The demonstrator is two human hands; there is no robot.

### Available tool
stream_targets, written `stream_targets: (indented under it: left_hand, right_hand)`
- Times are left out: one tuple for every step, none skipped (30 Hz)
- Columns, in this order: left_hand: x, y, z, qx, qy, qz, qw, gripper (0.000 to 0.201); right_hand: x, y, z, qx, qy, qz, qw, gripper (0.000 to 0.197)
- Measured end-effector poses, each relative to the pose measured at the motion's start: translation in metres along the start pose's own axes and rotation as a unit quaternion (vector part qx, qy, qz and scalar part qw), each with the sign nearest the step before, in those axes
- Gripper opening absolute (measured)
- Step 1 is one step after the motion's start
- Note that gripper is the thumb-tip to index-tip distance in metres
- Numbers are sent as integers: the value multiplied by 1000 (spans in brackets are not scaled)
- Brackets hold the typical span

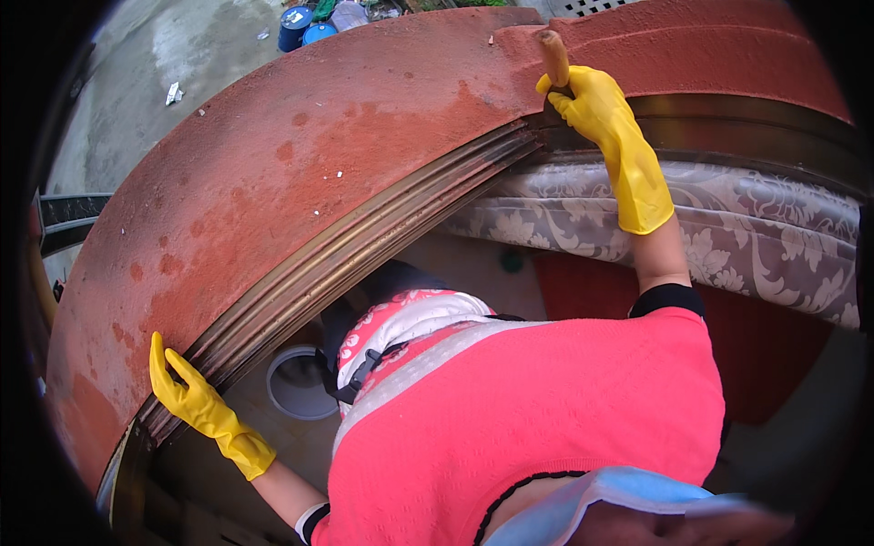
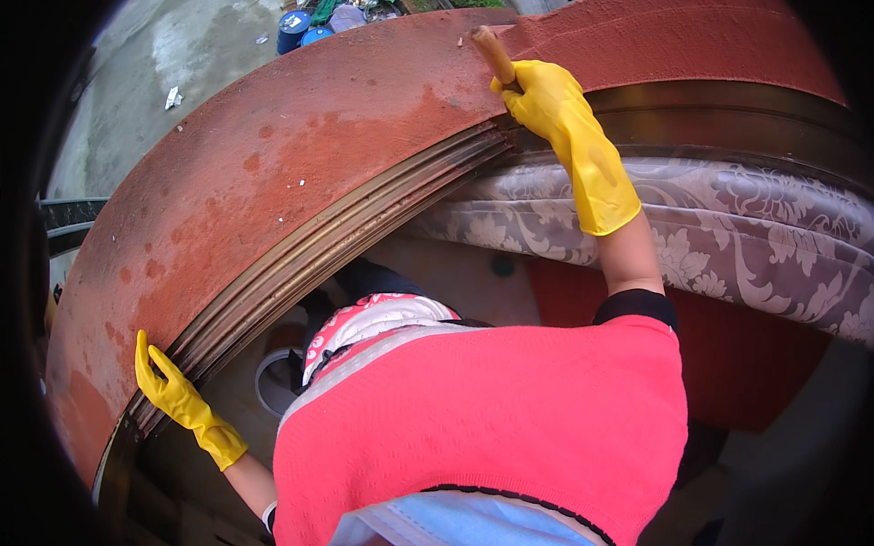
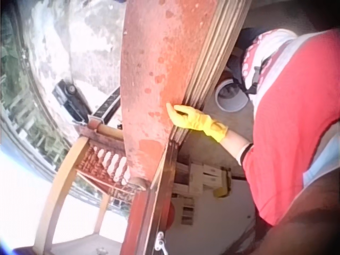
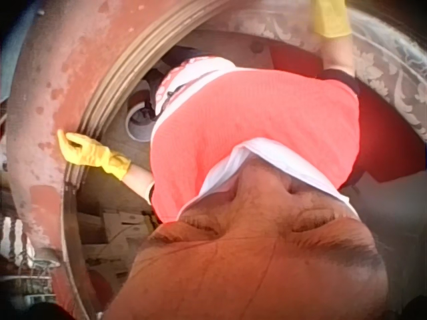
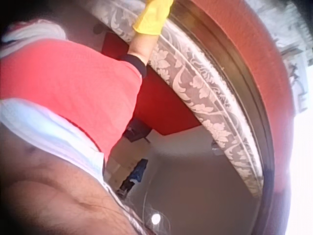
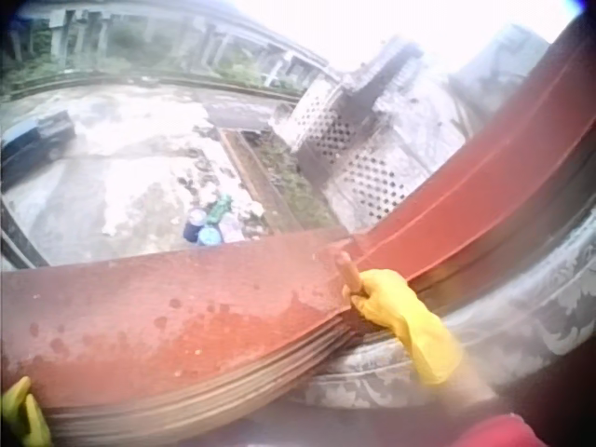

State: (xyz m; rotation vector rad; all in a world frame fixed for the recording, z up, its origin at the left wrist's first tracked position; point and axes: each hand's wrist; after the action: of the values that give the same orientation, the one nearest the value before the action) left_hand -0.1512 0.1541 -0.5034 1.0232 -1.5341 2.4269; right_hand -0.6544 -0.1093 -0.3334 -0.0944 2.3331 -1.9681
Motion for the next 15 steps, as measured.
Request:
stream_targets:
  left_hand:
    - [0,0,1,0,-2,-4,1000,28]
    - [-1,1,0,-3,-9,-6,1000,29]
    - [-5,0,-2,-4,-11,-3,1000,29]
    - [-7,-1,-3,-5,-13,0,1000,30]
    - [-7,-3,-3,-5,-14,9,1000,30]
    - [-8,-3,-5,-4,-18,11,1000,30]
    - [-9,-2,-6,-1,-19,7,1000,30]
    - [-10,-1,-7,2,-18,4,1000,30]
    - [-5,0,-6,2,-7,6,1000,30]
    - [-3,2,-3,1,4,4,1000,30]
    - [-4,4,-1,2,10,-2,1000,30]
    - [-5,4,0,1,9,-7,1000,30]
    - [-7,5,1,0,9,-12,1000,30]
    - [-6,4,-1,0,6,-9,1000,30]
    - [-6,1,-1,-16,-5,2,1000,31]
  right_hand:
    - [3,-19,-7,41,6,-13,999,22]
    - [-3,-41,-18,59,37,-10,998,18]
    - [-8,-64,-27,63,51,6,997,18]
    - [-7,-82,-34,66,65,21,995,18]
    - [-2,-90,-42,63,71,22,995,17]
    - [2,-96,-47,60,76,23,995,17]
    - [4,-101,-49,56,81,24,995,17]
    - [10,-96,-50,58,74,26,995,17]
    - [29,-76,-49,59,71,37,995,18]
    - [42,-57,-51,60,69,44,995,18]
    - [46,-37,-49,40,64,22,997,18]
    - [44,-21,-41,18,50,4,999,19]
    - [34,-23,-43,17,61,-19,998,19]
    - [29,-31,-36,51,68,-18,996,19]
    - [22,-44,-34,81,81,-19,993,19]
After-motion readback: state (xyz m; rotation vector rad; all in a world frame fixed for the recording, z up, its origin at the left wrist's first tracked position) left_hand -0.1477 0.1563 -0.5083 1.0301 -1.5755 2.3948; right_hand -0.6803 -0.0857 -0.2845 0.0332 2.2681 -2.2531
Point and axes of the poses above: each hand's wrist, its own z-axis towards the middle knuckle, its own y-axis out of the palm, x = y × z, and after that the axes turned 2 degrees about -z, right-handed
